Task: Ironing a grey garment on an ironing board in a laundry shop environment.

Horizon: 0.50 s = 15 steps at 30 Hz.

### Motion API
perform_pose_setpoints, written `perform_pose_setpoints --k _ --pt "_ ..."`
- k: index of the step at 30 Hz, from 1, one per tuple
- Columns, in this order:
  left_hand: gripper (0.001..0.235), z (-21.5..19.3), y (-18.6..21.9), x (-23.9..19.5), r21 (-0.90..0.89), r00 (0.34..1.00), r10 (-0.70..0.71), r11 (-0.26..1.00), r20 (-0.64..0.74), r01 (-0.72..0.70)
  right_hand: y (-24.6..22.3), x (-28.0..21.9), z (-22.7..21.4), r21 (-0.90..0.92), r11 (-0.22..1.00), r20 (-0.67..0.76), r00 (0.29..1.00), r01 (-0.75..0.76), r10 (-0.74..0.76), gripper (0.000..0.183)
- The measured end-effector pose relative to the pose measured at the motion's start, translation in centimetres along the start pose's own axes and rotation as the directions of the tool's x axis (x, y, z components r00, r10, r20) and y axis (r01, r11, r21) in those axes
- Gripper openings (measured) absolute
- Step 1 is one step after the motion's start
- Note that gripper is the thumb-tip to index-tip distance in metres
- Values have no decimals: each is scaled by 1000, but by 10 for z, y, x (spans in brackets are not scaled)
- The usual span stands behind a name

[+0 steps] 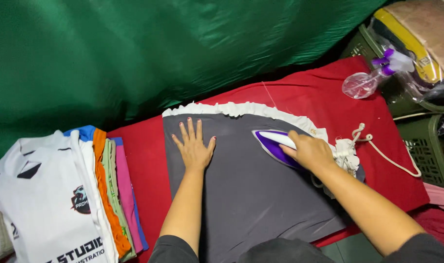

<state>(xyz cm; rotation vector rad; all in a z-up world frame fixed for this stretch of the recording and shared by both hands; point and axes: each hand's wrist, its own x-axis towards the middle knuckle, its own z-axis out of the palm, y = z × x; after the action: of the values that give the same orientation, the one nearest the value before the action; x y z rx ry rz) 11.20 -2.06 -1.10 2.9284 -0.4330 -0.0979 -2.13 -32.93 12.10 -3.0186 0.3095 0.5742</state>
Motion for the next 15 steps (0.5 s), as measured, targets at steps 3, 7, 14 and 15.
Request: perform_pose_setpoints --k 3,7,14,15 --pt "77 -1 2 -1 8 1000 -7 1000 2 7 -10 29 -9 57 998 7 1000 -15 14 45" --pt "77 9 -3 -1 39 1000 -14 999 -28 15 -34 71 -13 109 993 -69 997 53 -46 46" --pt "77 20 -7 2 59 999 -24 998 -37 26 17 49 -6 26 1000 -88 996 -4 6 48" --pt "77 21 -8 1 54 999 -21 998 -34 23 28 38 -1 23 1000 -85 996 -9 10 48"
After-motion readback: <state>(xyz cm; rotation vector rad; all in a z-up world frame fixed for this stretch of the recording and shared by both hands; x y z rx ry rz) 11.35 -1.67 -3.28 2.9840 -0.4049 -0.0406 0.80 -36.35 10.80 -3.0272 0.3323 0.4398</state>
